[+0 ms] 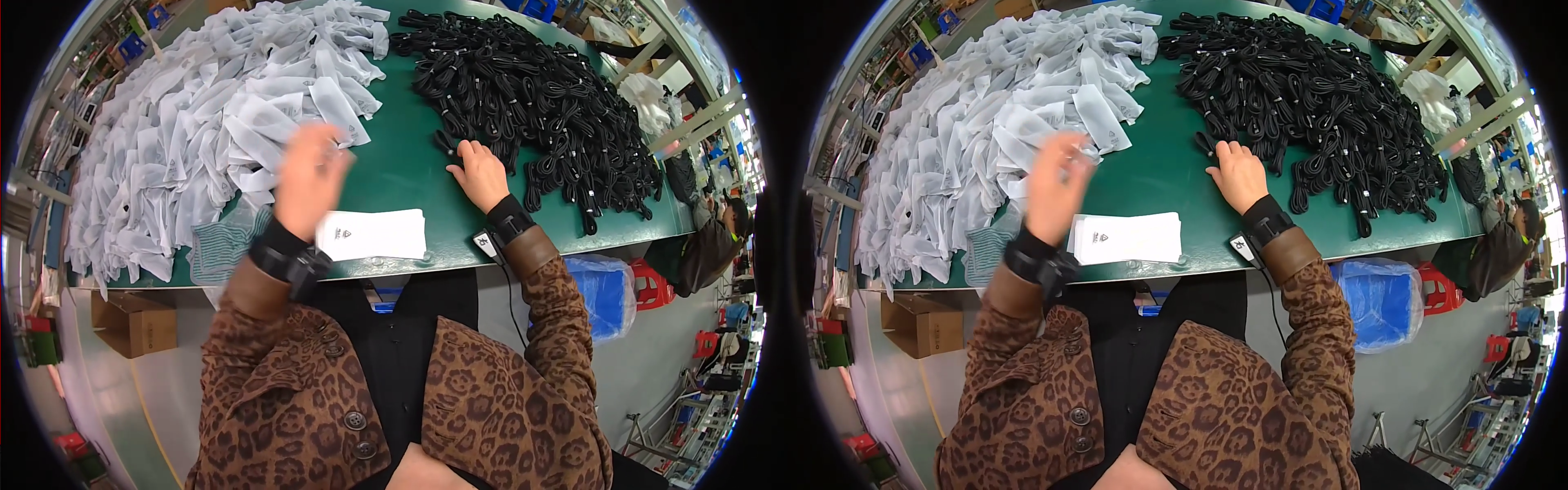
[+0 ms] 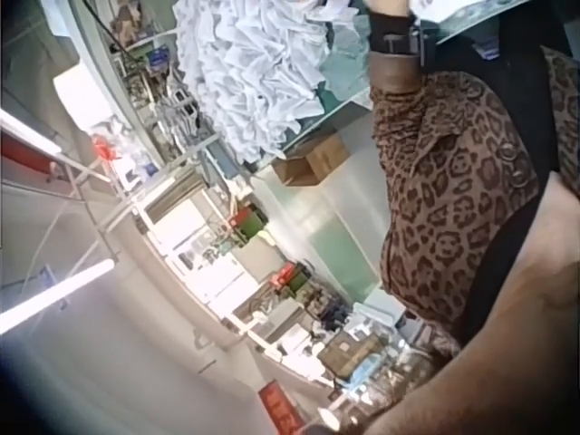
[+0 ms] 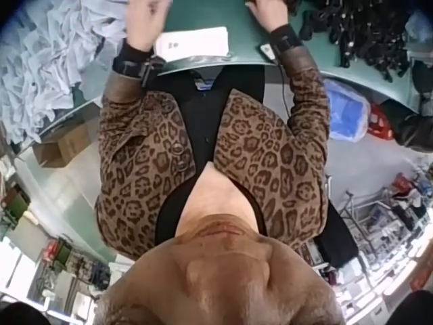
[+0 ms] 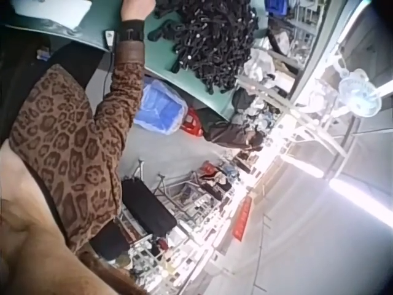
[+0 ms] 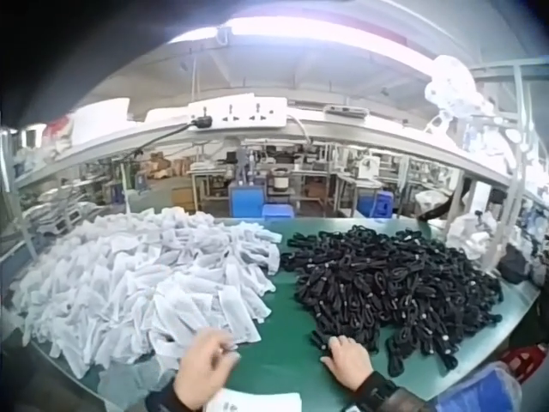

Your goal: The person packages black cables by hand, picking up a cable and sliding it into a white plastic bag before placing it onto a pile. This process is repeated for several more cables and bags throughout the video.

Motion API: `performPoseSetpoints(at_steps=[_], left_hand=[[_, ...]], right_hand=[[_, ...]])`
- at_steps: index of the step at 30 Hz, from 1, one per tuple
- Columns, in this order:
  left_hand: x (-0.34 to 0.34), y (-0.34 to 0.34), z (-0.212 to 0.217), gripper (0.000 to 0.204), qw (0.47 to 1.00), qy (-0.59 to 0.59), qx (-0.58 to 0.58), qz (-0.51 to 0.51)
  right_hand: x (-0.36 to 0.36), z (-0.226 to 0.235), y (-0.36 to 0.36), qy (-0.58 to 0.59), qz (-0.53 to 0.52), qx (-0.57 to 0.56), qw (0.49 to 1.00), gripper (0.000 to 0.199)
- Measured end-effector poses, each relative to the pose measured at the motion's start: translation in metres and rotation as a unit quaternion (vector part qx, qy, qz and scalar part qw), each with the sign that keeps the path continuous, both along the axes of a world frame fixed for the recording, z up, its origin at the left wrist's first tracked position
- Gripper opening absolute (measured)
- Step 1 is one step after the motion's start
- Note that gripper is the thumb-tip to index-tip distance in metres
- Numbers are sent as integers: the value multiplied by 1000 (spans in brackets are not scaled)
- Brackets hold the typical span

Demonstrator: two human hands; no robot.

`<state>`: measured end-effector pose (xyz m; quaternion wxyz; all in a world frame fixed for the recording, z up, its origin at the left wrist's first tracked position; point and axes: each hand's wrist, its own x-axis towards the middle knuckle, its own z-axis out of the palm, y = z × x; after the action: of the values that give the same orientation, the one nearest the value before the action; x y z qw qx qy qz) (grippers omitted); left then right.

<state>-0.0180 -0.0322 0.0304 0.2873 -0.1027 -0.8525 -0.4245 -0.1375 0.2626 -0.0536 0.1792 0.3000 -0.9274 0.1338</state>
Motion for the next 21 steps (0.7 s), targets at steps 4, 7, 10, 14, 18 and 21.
performPoseSetpoints(at_steps=[4,7,10,14,18,21], left_hand=[[31,52,-65,29,982,7,-120,-146],[42,72,-76,21,974,-79,-113,-181],[40,78,-81,16,969,-97,-167,-152],[41,80,-89,14,978,-78,-142,-133],[40,79,-87,12,982,-136,-61,-117],[41,80,-82,11,977,-178,-16,-118]], right_hand=[[19,2,-9,-34,-40,10,999,28],[43,5,-1,-70,-30,-38,996,28],[74,9,6,-137,7,-135,981,30],[111,13,9,-72,76,-217,971,39],[137,31,13,-122,67,-198,970,46],[147,35,17,-77,79,-125,986,49]])
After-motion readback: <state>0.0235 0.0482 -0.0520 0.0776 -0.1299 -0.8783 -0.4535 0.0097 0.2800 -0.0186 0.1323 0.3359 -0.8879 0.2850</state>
